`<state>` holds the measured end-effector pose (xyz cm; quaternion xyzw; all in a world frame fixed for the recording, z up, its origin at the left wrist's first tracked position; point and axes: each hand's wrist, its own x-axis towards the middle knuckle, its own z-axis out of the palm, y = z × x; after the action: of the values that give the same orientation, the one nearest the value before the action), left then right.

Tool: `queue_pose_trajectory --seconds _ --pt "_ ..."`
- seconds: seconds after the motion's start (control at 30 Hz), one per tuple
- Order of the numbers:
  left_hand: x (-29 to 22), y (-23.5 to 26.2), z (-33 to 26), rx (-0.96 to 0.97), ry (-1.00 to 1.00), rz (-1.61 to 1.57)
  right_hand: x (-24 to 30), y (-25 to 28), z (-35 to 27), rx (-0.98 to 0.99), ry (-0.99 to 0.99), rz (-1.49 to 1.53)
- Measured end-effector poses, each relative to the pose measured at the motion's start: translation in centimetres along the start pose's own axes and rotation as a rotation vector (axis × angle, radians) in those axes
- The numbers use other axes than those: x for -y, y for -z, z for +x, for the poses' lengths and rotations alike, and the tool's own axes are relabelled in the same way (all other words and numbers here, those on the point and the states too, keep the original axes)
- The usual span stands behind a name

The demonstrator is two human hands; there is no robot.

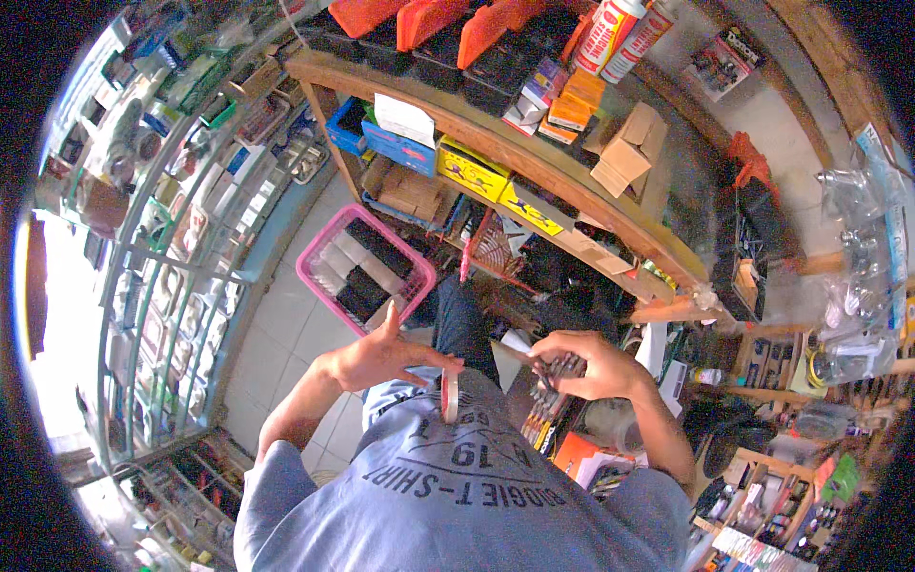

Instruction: The person assembles a small wooden box by fitting the panels together, then secures the pieces using tape that they cut with scissors.

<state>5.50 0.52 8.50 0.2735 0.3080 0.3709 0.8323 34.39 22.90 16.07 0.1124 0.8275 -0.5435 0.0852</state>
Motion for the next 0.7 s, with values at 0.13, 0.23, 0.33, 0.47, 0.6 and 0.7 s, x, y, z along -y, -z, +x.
queue_pose_trajectory --seconds 0.13,0.23,0.33,0.47,0.6,0.7 --pt "-0.5 -0.1 0.4 0.054 0.011 0.003 1.9 0.1 0.9 0.170 0.025 -0.196" --pt "-0.8 0.0 0.6 0.093 0.020 0.015 2.7 0.0 1.3 0.230 0.072 -0.253" --pt "-1.3 0.0 0.6 0.110 0.043 0.035 3.3 -0.4 1.8 0.235 0.078 -0.320" --pt "-2.0 -0.3 0.6 0.139 0.062 0.051 3.4 -1.1 2.7 0.231 0.094 -0.372" --pt "-2.1 -0.2 0.5 0.152 0.057 0.068 4.0 -1.4 4.0 0.218 0.141 -0.386" --pt "-1.8 0.4 0.5 0.193 0.046 0.068 4.3 -1.6 4.6 0.212 0.144 -0.405"
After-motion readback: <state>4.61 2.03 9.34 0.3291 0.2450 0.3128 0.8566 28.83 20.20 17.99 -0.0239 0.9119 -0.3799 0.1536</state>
